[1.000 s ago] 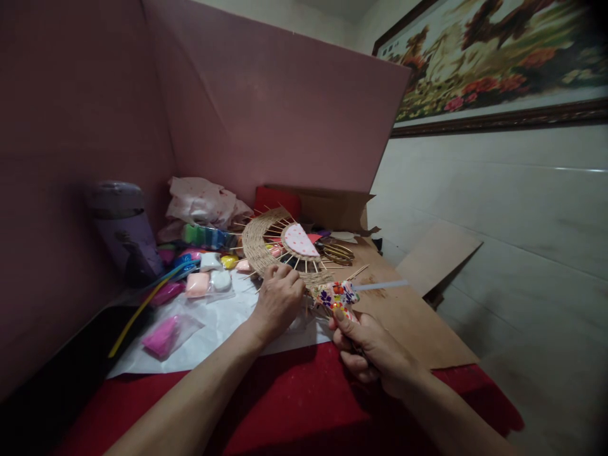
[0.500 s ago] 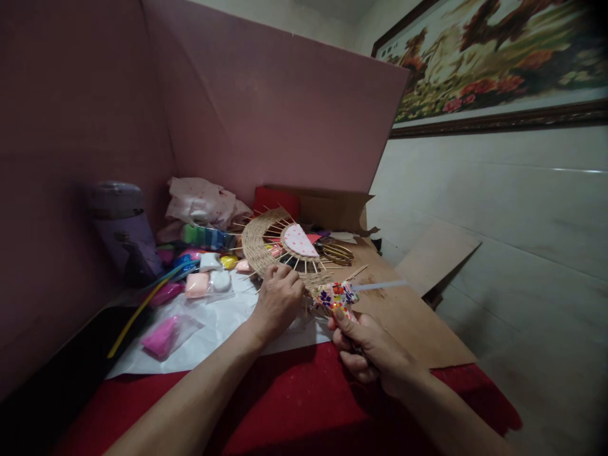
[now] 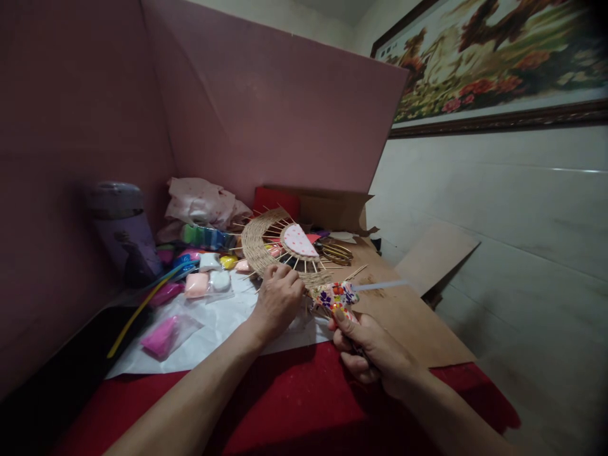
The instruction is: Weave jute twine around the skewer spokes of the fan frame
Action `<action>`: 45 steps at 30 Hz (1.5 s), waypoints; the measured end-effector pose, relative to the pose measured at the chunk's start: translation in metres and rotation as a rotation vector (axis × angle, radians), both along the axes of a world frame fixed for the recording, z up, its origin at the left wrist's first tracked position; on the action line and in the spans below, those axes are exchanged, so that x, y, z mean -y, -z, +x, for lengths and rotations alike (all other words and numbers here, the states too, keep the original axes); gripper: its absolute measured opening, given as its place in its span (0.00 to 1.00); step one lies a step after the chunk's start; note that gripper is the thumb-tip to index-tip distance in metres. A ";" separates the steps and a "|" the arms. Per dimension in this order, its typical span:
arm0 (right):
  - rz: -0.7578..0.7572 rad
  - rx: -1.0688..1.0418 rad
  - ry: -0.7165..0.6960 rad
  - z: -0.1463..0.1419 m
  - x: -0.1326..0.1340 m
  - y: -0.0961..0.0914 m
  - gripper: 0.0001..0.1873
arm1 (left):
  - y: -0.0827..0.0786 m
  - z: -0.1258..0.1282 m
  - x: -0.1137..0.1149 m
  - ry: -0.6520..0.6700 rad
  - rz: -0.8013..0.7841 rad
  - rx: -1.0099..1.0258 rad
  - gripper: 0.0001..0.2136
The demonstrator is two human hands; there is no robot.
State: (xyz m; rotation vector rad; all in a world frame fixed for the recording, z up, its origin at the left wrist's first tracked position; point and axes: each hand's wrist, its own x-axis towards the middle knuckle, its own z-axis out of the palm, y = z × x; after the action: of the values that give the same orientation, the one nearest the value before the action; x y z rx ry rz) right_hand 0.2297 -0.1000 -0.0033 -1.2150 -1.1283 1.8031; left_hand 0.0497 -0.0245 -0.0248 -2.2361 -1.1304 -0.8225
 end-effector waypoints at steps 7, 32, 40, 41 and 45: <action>0.022 -0.032 -0.003 0.001 0.001 -0.001 0.23 | -0.001 0.000 0.002 0.015 -0.015 -0.002 0.07; 0.064 0.026 -0.078 0.006 -0.002 0.000 0.23 | -0.002 0.000 0.003 0.018 -0.025 -0.006 0.06; 0.046 0.045 -0.041 0.003 -0.005 -0.003 0.24 | -0.002 0.000 0.002 0.015 -0.023 -0.006 0.08; 0.045 0.048 -0.041 0.003 -0.005 -0.003 0.24 | -0.002 0.000 0.002 0.016 -0.019 -0.005 0.07; 0.044 0.049 -0.049 0.001 -0.004 -0.004 0.24 | -0.002 0.000 0.002 0.020 -0.009 -0.009 0.07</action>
State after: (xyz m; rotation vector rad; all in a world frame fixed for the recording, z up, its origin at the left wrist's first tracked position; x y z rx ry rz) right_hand 0.2308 -0.0962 0.0011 -1.2212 -1.2292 1.7835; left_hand 0.0494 -0.0265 -0.0226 -2.2599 -1.1120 -0.8161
